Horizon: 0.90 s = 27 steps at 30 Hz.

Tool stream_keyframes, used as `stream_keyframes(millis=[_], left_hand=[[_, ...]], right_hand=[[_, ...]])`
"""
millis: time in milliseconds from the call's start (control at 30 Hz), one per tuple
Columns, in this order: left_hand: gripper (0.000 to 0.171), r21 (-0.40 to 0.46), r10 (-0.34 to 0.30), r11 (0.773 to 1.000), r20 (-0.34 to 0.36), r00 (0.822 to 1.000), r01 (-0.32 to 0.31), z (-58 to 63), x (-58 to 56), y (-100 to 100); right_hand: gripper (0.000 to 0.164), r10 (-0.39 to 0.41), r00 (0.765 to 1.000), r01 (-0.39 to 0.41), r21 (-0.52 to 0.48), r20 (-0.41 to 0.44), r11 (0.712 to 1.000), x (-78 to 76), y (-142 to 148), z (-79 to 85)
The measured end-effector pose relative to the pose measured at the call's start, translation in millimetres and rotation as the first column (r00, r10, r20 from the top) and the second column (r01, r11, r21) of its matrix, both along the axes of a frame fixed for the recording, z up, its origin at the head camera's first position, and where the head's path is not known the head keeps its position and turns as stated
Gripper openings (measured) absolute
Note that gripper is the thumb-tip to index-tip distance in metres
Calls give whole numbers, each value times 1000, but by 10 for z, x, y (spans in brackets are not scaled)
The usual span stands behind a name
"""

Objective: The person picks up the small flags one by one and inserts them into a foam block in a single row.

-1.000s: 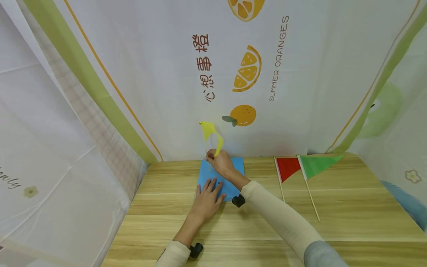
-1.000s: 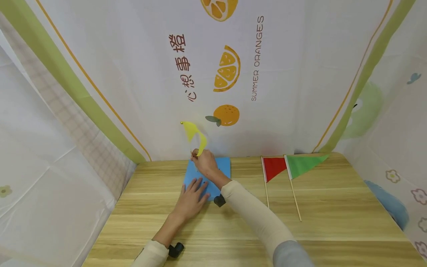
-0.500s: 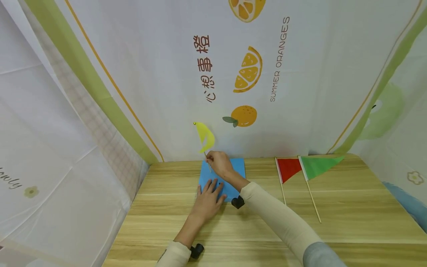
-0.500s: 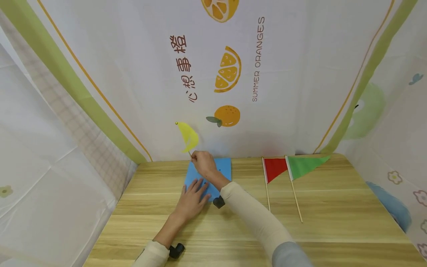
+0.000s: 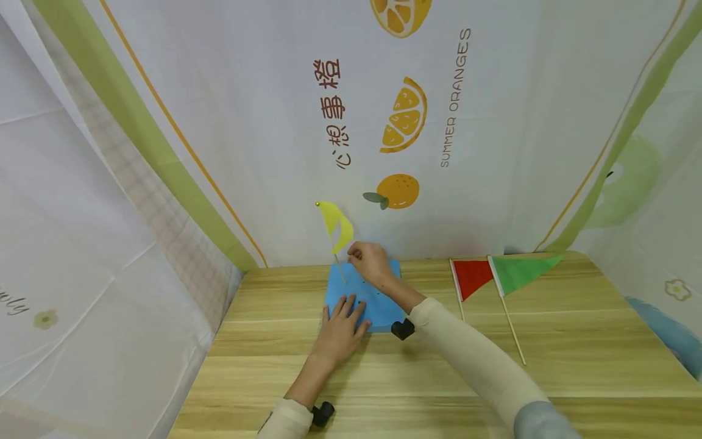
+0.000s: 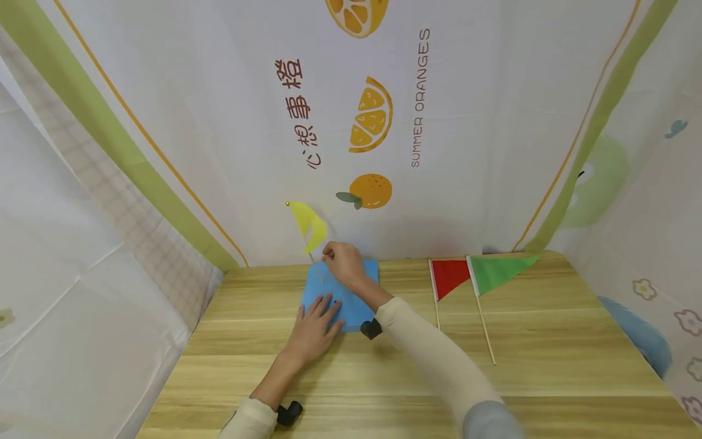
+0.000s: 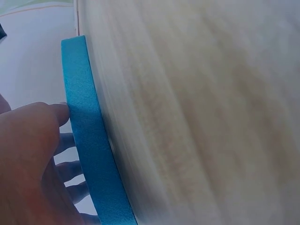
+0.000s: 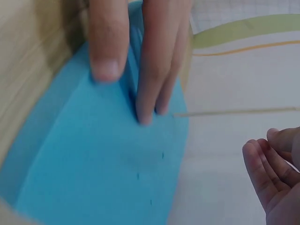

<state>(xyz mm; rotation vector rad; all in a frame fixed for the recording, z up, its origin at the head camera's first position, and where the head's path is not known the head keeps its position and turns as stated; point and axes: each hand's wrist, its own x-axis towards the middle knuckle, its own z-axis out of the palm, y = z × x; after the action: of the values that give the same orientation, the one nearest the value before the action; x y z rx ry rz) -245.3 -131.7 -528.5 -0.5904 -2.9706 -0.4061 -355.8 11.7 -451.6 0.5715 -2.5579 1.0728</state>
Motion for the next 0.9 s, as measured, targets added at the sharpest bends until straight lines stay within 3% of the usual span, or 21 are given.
stream_keyframes(millis=[300, 600, 900], left_hand=[[59, 9, 0, 1000, 20, 1000, 0, 7, 15, -16], [59, 9, 6, 1000, 9, 1000, -6, 0, 9, -12], [59, 22, 2, 1000, 13, 1000, -3, -2, 26, -16]], right_hand=[[10, -3, 1000, 3, 2, 3, 1000, 77, 460, 76], [9, -3, 1000, 3, 0, -10, 1000, 141, 919, 45], [13, -31, 999, 30, 26, 33, 999, 305, 1369, 34]])
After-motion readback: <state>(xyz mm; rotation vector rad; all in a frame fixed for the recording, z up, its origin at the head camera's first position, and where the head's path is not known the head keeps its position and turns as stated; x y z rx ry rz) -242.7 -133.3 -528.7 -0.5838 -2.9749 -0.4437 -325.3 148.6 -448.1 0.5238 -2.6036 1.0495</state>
